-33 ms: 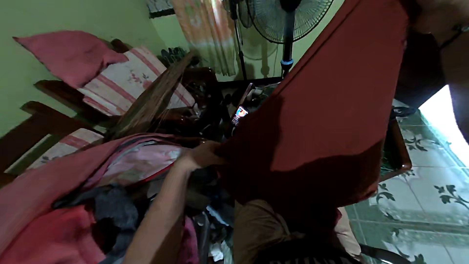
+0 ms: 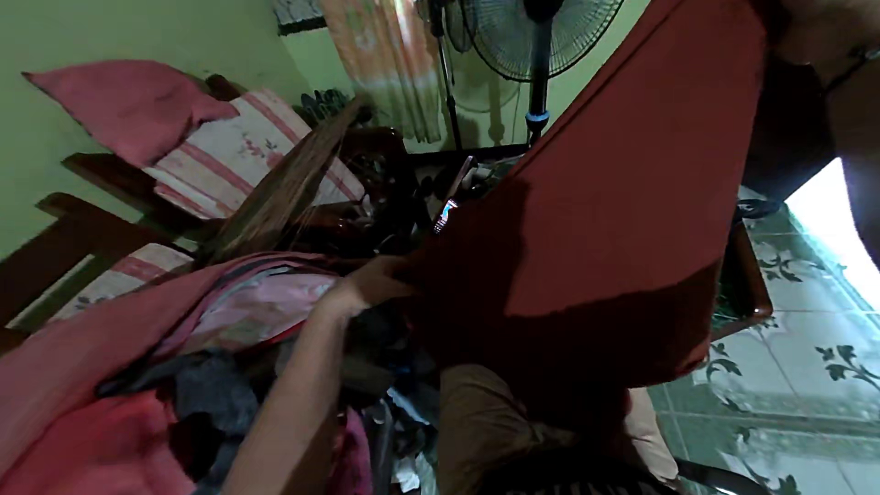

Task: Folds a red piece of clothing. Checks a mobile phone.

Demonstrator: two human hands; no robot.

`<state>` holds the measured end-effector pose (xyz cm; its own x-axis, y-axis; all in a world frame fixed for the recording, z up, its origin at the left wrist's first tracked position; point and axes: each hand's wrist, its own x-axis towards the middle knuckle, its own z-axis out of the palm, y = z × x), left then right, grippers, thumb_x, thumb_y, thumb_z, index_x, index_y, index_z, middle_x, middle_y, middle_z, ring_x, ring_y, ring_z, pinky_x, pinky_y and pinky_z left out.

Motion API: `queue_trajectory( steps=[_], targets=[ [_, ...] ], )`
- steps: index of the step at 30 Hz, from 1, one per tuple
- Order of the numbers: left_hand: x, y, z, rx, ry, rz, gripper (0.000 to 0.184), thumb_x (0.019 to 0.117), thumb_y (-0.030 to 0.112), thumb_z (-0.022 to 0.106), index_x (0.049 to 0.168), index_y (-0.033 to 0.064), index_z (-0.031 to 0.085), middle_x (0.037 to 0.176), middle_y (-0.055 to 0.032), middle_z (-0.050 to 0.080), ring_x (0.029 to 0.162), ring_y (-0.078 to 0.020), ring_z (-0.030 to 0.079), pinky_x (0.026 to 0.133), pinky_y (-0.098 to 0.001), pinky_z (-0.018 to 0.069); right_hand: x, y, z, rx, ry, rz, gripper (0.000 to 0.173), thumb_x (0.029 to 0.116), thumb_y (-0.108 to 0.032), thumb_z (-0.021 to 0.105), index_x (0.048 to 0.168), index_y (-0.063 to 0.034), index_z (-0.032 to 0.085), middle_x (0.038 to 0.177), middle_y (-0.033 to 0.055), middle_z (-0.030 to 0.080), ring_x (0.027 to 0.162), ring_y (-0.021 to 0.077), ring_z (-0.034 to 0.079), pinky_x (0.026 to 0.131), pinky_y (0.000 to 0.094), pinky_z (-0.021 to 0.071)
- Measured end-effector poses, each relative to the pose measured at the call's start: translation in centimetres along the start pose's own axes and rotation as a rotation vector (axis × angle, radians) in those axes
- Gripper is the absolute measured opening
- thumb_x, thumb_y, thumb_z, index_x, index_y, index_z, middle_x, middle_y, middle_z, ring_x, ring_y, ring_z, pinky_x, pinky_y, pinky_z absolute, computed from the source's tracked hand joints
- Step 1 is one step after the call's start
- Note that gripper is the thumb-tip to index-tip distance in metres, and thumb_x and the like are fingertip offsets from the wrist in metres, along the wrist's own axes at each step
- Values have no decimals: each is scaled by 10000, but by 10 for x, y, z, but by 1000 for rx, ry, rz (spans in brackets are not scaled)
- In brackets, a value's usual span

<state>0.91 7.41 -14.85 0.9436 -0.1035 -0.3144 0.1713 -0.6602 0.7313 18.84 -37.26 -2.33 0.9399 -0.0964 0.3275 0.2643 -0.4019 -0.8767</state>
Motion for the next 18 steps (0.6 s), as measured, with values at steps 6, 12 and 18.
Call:
queue_trajectory(
  steps=[6, 12, 18],
  targets=[
    [22, 36, -46, -399, 537, 60, 213, 975, 73, 503, 1168, 135, 569, 898, 59, 658, 734, -6, 635, 616, -199, 547, 47, 53, -12, 131, -107, 47, 195, 963, -208, 656, 805, -246, 548, 669, -149, 513, 555, -47, 484, 514, 147, 458],
    [51, 57, -81, -306, 665, 122, 235, 1002, 173, 551, 1232, 150, 591, 994, 48, 670, 861, -42, 668, 753, -271, 585, 46, 69, -4, 122, -173, 172, 267, 990, -359, 655, 1179, -176, 611, 962, -85, 641, 822, -2, 637, 744, 219, 564],
    [84, 39, -102, -92, 613, 100, 185, 1008, 123, 579, 1191, 115, 604, 963, 10, 631, 779, -32, 610, 704, -263, 546, 47, 89, 6, -343, -300, 247, 565, 982, -588, 547, 1267, -105, 613, 1099, 80, 651, 951, 171, 639, 862, 445, 539]
  ],
)
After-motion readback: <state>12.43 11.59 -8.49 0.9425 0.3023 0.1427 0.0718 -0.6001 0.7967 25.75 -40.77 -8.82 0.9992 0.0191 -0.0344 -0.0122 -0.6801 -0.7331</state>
